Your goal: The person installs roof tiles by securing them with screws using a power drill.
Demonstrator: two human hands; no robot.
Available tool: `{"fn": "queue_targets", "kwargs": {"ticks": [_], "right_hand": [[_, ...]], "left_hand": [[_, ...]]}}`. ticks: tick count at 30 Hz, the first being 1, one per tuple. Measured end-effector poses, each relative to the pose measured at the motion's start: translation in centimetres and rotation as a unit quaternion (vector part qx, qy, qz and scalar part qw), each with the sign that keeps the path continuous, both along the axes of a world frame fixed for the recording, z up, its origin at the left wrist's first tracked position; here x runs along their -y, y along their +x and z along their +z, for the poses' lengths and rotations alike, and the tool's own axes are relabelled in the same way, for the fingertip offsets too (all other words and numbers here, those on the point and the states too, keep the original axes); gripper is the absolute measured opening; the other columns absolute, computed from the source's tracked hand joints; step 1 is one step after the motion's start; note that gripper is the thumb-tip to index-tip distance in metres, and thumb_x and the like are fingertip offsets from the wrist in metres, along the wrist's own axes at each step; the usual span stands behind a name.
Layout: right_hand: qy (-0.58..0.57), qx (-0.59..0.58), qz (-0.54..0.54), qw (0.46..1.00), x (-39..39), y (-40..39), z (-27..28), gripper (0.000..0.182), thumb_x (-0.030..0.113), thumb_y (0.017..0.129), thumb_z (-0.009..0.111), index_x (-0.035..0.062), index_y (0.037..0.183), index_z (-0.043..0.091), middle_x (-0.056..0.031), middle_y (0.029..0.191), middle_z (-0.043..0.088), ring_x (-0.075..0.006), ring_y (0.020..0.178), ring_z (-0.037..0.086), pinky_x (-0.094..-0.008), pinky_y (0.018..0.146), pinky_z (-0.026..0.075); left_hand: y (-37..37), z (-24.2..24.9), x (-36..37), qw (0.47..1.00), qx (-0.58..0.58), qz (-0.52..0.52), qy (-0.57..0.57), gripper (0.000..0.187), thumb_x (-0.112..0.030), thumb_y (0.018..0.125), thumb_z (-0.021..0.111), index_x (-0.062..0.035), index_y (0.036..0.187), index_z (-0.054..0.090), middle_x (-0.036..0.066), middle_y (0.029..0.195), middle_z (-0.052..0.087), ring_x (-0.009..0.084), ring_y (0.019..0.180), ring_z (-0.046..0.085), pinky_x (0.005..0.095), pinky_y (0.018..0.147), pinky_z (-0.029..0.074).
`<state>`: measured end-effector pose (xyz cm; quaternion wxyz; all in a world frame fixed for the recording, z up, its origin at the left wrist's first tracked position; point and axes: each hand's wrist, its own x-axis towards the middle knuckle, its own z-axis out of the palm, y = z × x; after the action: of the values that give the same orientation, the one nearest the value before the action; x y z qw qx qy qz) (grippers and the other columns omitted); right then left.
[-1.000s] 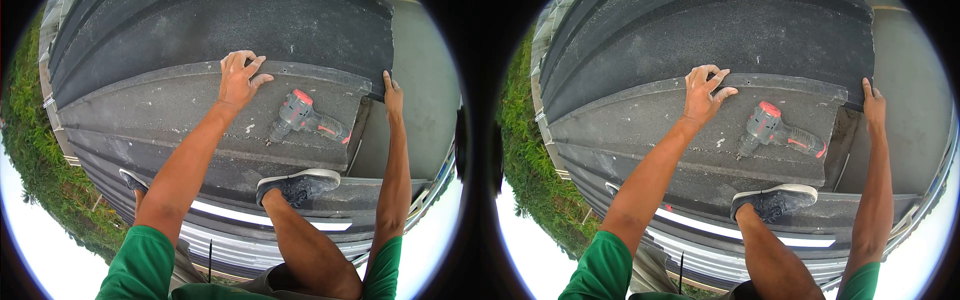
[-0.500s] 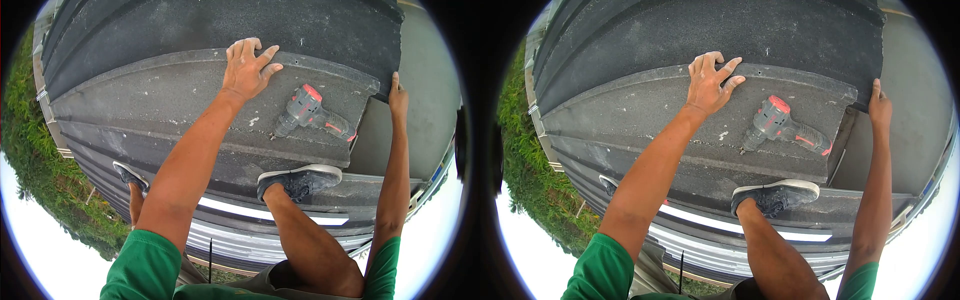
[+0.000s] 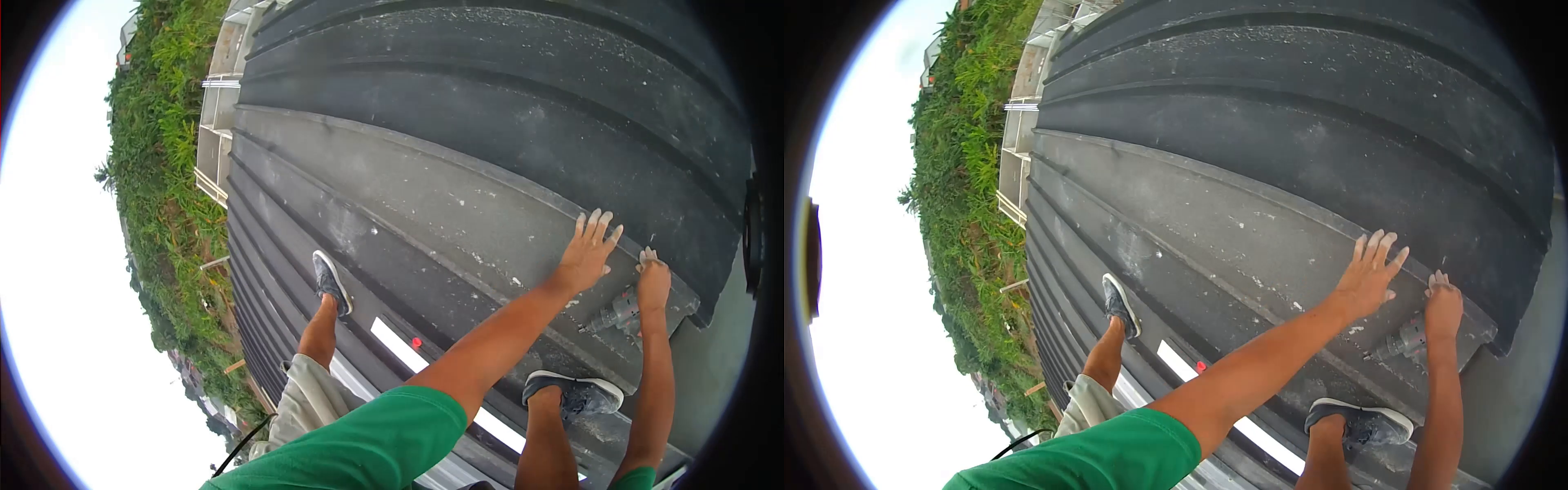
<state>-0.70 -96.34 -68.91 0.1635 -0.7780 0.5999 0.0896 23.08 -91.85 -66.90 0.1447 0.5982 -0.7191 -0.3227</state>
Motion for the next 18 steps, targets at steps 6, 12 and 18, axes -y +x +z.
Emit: {"fn": "queue_targets", "kwargs": {"ticks": [6, 12, 18], "right_hand": [[0.021, -0.337, 0.067, 0.939, -1.4, 6.2, 0.1, 0.033, 0.013, 0.094, 0.055, -0.0028, 0.121, 0.063, -0.0185, 0.137, 0.055, -0.0345, 0.13, 0.049, -0.0483, 0.115, 0.032], [0.163, -0.029, -0.105, 0.981, -16.1, 28.7, 8.5, 0.065, 0.027, 0.081, 0.079, -0.0026, 0.133, 0.053, -0.0273, 0.131, 0.055, -0.0421, 0.124, 0.052, -0.0482, 0.106, 0.043], [0.389, 0.057, 0.062, 0.917, -35.3, 44.3, 21.3, 0.059, 0.042, 0.075, 0.081, -0.0029, 0.111, 0.07, -0.0255, 0.105, 0.071, -0.0377, 0.101, 0.07, -0.0411, 0.09, 0.054]], "left_hand": [[20.7, 12.1, -19.1, 0.978, -0.01, 0.031, 0.206, 0.065, -0.034, 0.09, 0.069, -0.007, 0.144, 0.045, 0.021, 0.147, 0.029, 0.0406, 0.142, 0.024, 0.0575, 0.111, 0.025], [47.0, 21.8, -39.8, 0.811, 0.206, 0.218, 0.502, 0.059, -0.047, 0.09, 0.062, -0.0117, 0.137, 0.055, 0.017, 0.139, 0.047, 0.0357, 0.133, 0.039, 0.0571, 0.106, 0.033], [56.8, 30.0, -51.5, 0.744, 0.145, 0.349, 0.551, 0.061, -0.049, 0.088, 0.064, -0.0113, 0.135, 0.057, 0.02, 0.137, 0.052, 0.0394, 0.131, 0.048, 0.0554, 0.102, 0.044]]}}
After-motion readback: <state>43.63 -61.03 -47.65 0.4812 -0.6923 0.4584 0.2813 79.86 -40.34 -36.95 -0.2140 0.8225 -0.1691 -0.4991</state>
